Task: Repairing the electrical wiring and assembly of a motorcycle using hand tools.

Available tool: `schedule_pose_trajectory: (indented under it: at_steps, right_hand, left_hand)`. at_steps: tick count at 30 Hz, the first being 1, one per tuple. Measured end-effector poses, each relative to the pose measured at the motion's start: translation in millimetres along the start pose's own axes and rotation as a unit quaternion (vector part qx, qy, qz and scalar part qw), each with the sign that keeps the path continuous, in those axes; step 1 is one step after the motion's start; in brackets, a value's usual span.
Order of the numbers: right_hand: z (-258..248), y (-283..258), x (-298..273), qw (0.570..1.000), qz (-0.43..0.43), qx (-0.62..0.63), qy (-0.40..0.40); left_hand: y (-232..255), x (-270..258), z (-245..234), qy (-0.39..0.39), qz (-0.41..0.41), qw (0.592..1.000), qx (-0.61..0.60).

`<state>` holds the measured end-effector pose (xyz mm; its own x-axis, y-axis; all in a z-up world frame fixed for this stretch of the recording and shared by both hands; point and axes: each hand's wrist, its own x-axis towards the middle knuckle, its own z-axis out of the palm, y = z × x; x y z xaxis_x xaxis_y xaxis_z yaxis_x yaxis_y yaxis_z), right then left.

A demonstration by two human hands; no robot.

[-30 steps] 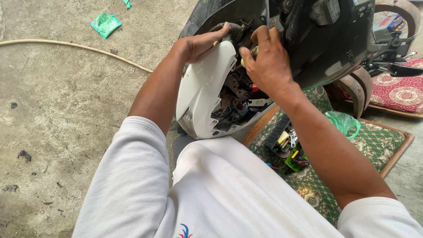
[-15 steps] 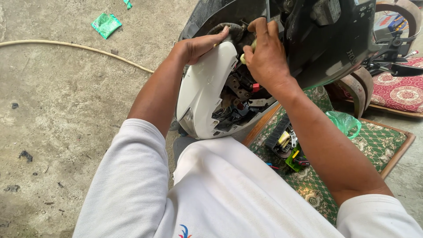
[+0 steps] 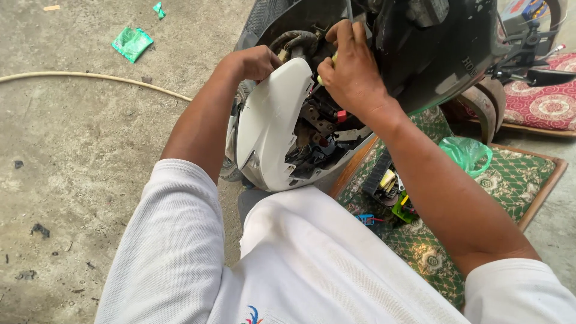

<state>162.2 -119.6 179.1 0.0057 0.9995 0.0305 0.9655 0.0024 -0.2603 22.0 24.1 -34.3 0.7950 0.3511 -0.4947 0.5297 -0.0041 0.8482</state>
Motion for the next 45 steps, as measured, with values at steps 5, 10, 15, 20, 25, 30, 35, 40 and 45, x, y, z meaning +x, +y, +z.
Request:
schedule_pose_trajectory:
  at_steps: [5, 10, 15, 20, 25, 30, 35, 40, 45]
  right_hand:
    - [-3.4, -15.7, 4.1, 0.982, 0.150, -0.044, -0.102]
    - [-4.8, -1.1, 0.0, 0.997, 0.037, -0.037, -0.053]
    - [-1.6, -4.8, 3.0, 0.994, 0.064, -0.041, -0.075]
    - [-16.1, -13.5, 1.0, 0.991, 0.086, -0.020, -0.099]
    - [-11.9, -13.3, 0.5, 0.992, 0.084, -0.021, -0.089]
    - [-18.6, -17.0, -0.6, 0.984, 0.133, -0.024, -0.112]
    - [-10.6, -9.3, -4.6, 0.992, 0.060, -0.060, -0.094]
    - [-11.4, -5.3, -5.0, 0.995, 0.034, -0.055, -0.072]
    - [-7.6, -8.0, -4.8, 0.996, 0.023, -0.056, -0.066]
  left_hand:
    - [6.0, 5.2, -6.2, -0.017, 0.005, 0.997, 0.082]
    - [-8.8, 15.7, -3.5, -0.044, 0.003, 0.999, 0.020]
    - [-7.4, 19.4, 0.4, -0.089, -0.049, 0.995, -0.016]
    - [-14.2, 31.0, 12.2, -0.057, -0.023, 0.998, -0.024]
    - [-11.7, 21.5, 6.7, -0.048, 0.000, 0.998, -0.051]
    - [-3.3, 6.9, 3.8, -0.065, -0.048, 0.994, -0.074]
    - [15.1, -15.8, 3.6, -0.084, -0.088, 0.979, -0.165]
    - [17.2, -24.7, 2.6, -0.102, -0.114, 0.971, -0.187]
    - [11.6, -18.9, 10.2, -0.144, -0.114, 0.960, -0.210]
